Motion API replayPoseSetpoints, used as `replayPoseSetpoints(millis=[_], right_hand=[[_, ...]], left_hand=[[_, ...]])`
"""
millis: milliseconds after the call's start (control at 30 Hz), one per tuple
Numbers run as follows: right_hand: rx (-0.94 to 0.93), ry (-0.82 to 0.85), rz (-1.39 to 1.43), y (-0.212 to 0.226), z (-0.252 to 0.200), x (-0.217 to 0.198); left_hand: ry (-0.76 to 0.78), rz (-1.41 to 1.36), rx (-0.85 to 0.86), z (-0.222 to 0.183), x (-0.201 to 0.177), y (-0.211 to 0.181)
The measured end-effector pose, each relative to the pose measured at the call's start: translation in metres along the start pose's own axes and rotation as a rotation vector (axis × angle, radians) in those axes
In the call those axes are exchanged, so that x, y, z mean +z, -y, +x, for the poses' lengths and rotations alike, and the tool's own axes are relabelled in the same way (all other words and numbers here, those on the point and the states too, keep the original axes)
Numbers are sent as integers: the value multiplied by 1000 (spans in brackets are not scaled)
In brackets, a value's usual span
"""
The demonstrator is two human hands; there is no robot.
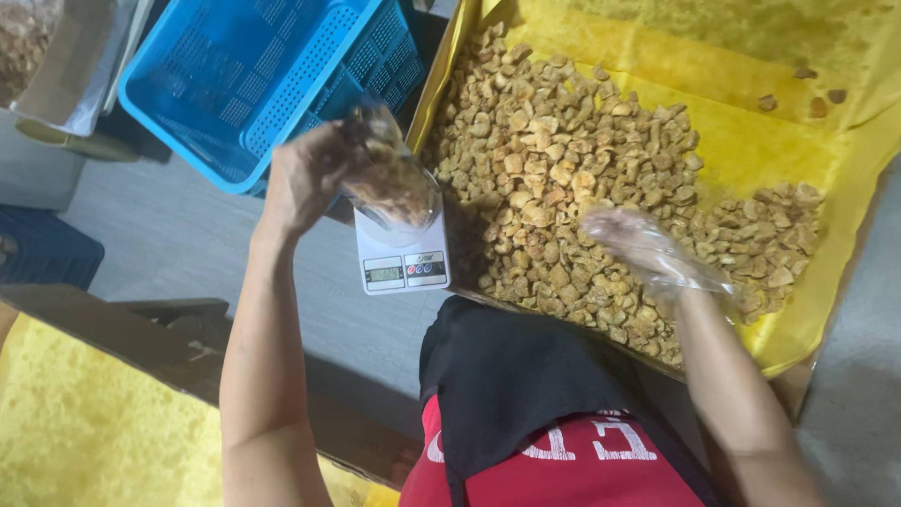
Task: The person scoops dried fruit pieces from a yellow tray into clear plastic bags, weighs each bag on a digital scale, and places the filled bags into a blue basket. The process is repeated multiple times throughout the clip.
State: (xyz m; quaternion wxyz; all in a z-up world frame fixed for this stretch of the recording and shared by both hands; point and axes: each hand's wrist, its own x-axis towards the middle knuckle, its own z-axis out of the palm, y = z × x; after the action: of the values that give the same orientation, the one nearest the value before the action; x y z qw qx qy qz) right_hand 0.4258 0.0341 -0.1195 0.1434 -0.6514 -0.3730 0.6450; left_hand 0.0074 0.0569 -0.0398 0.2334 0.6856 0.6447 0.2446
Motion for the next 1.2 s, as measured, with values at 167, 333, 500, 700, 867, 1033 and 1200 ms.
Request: replayPoseSetpoints(millis=[167,333,500,700,867,1033,1200], right_hand=[[-393,559,592,0,32,28],[-602,419,858,29,36,55],[-564,657,984,49,15,64],[-560,564,1214,22,39,39],[-612,544,1322,-1,74,44],[-549,294,1283,-15,83,46],[-532,310,1328,-23,79,47]], left_hand=[[-107,-201,118,66,0,-5],[-74,-410,266,114,16,-46],[-91,-692,305,122,59,-108],[109,-305,341,104,35,-167],[227,63,417,107,15,-201],[301,148,679,118,27,-204],[378,-70,634,125,40,-193]])
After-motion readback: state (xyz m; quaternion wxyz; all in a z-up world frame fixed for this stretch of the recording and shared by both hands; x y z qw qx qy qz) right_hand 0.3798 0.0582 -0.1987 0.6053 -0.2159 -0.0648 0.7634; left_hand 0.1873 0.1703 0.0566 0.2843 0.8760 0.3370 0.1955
